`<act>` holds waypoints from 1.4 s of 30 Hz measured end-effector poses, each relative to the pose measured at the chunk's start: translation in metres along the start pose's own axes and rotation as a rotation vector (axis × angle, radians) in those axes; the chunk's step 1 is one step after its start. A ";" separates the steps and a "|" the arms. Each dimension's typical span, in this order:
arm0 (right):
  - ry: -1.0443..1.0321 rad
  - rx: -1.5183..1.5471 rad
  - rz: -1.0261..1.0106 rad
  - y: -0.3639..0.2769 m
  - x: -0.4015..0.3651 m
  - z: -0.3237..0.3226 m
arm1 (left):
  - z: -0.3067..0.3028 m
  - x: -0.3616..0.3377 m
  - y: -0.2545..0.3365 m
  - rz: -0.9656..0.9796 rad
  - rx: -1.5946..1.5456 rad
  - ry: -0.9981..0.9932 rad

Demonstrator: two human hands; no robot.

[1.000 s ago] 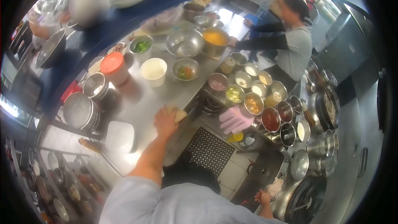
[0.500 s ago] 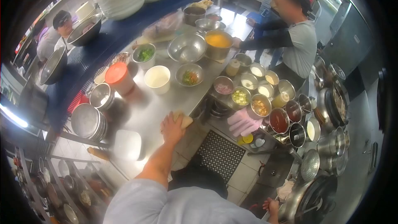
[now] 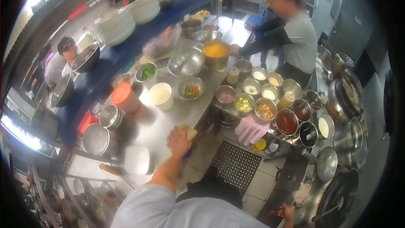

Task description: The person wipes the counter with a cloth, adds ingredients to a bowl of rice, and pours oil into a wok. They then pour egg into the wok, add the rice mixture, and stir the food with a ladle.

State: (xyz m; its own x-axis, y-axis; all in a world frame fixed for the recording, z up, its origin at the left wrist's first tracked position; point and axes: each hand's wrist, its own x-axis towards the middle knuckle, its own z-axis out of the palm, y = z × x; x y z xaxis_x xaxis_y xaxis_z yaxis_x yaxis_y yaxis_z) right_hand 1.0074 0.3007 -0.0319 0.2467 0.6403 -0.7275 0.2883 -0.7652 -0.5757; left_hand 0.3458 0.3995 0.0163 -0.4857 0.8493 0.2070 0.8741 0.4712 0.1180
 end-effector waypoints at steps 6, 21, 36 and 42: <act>0.025 -0.011 -0.003 0.003 0.004 0.000 | -0.003 -0.001 0.000 0.014 -0.005 -0.003; -0.007 -0.042 0.063 -0.046 -0.042 0.008 | -0.002 -0.004 -0.002 -0.014 -0.062 -0.011; -0.037 0.028 0.082 -0.034 -0.034 0.005 | 0.000 -0.003 -0.002 -0.026 -0.019 -0.039; -0.066 0.039 0.119 -0.044 -0.044 0.006 | -0.006 -0.005 -0.001 -0.017 -0.069 -0.020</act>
State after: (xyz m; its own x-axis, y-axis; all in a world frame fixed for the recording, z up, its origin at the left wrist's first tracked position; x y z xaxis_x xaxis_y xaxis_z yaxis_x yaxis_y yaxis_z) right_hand 0.9778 0.3057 0.0233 0.2153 0.5396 -0.8139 0.2244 -0.8385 -0.4965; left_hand 0.3469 0.3933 0.0213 -0.5002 0.8459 0.1853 0.8629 0.4691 0.1878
